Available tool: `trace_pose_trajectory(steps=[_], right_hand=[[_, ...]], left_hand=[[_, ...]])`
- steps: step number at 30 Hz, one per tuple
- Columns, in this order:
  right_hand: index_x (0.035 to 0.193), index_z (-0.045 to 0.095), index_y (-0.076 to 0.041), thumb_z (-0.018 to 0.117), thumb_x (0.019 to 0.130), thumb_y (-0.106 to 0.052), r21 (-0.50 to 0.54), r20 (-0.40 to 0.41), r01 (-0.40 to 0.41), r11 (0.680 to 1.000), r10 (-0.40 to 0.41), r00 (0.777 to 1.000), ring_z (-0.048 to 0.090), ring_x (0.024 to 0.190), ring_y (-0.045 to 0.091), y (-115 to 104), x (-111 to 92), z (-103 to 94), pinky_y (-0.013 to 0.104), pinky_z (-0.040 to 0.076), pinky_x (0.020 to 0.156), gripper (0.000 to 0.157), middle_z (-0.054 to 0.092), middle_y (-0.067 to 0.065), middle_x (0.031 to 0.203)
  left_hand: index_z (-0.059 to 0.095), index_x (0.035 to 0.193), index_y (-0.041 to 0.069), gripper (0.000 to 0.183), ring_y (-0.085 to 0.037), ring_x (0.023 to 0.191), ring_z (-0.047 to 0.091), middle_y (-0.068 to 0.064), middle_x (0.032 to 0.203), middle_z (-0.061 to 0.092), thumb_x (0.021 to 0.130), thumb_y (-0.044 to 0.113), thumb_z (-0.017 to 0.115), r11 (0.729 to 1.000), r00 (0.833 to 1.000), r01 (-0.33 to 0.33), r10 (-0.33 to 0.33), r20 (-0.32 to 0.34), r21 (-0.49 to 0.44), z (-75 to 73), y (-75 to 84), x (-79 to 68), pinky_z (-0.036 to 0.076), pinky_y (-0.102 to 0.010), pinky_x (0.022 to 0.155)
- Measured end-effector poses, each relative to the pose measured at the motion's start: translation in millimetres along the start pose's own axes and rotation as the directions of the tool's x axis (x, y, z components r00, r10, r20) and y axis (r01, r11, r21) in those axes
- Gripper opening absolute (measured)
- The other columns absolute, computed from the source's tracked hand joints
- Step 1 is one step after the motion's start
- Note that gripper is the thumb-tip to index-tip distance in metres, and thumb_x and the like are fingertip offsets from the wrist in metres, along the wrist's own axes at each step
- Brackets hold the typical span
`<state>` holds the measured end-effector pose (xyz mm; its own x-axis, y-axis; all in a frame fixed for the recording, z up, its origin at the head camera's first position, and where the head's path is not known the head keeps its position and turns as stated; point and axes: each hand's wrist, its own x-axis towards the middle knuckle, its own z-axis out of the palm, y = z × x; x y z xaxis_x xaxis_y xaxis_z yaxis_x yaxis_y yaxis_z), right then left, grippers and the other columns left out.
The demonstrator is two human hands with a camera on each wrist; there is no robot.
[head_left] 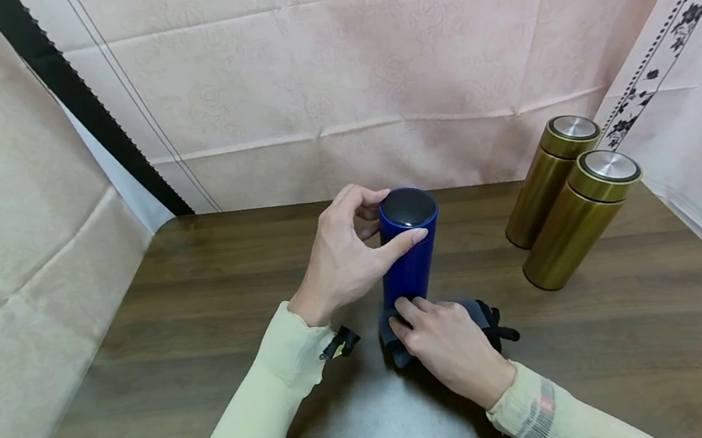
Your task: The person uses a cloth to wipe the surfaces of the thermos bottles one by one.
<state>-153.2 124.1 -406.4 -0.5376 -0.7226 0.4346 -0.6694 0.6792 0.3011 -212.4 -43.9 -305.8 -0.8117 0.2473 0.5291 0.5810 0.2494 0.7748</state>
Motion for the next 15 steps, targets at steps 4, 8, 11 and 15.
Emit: trace_pose_trajectory(steps=[4,8,11,15], right_hand=[[0.104,0.078,-0.013,0.078,0.085,-0.007,-0.017,0.024,0.009,1.0,-0.009,1.0,0.065,0.08,0.02,1,0,1.3,0.033,0.057,0.055,0.02,0.068,0.005,0.103],[0.106,0.078,-0.014,0.078,0.086,-0.008,-0.03,0.037,0.018,0.999,-0.017,0.999,0.066,0.081,0.021,2,1,-2.0,0.033,0.058,0.057,0.021,0.07,0.005,0.107],[0.107,0.079,-0.015,0.078,0.086,-0.008,-0.031,0.005,0.012,0.999,-0.012,1.0,0.064,0.08,0.021,5,3,-8.3,0.032,0.057,0.057,0.022,0.07,0.005,0.105],[0.105,0.08,-0.016,0.081,0.082,-0.007,-0.011,-0.078,-0.019,1.0,0.018,0.997,0.062,0.076,0.021,12,5,-22.5,0.032,0.055,0.056,0.024,0.068,0.005,0.097]], left_hand=[[0.065,0.115,0.01,0.045,-0.005,0.095,0.071,0.003,0.11,0.066,0.081,0.03,0.088,1.0,1.0,-0.011,0.011,-0.006,0.015,-0.1,-0.5,0.7,0.059,-0.022,0.087],[0.065,0.114,0.011,0.045,-0.005,0.095,0.07,0.003,0.11,0.065,0.081,0.031,0.087,0.999,1.0,0.0,0.0,-0.009,0.034,-0.5,-0.6,0.3,0.059,-0.022,0.088],[0.065,0.113,0.012,0.044,-0.004,0.096,0.07,0.003,0.111,0.065,0.081,0.032,0.087,0.999,1.0,0.01,-0.01,-0.008,0.035,-0.5,-0.5,-0.2,0.059,-0.022,0.088],[0.065,0.112,0.012,0.043,-0.005,0.095,0.07,0.003,0.112,0.066,0.081,0.031,0.088,1.0,1.0,0.007,-0.007,-0.004,0.027,0.0,-0.6,-0.2,0.059,-0.022,0.087]])
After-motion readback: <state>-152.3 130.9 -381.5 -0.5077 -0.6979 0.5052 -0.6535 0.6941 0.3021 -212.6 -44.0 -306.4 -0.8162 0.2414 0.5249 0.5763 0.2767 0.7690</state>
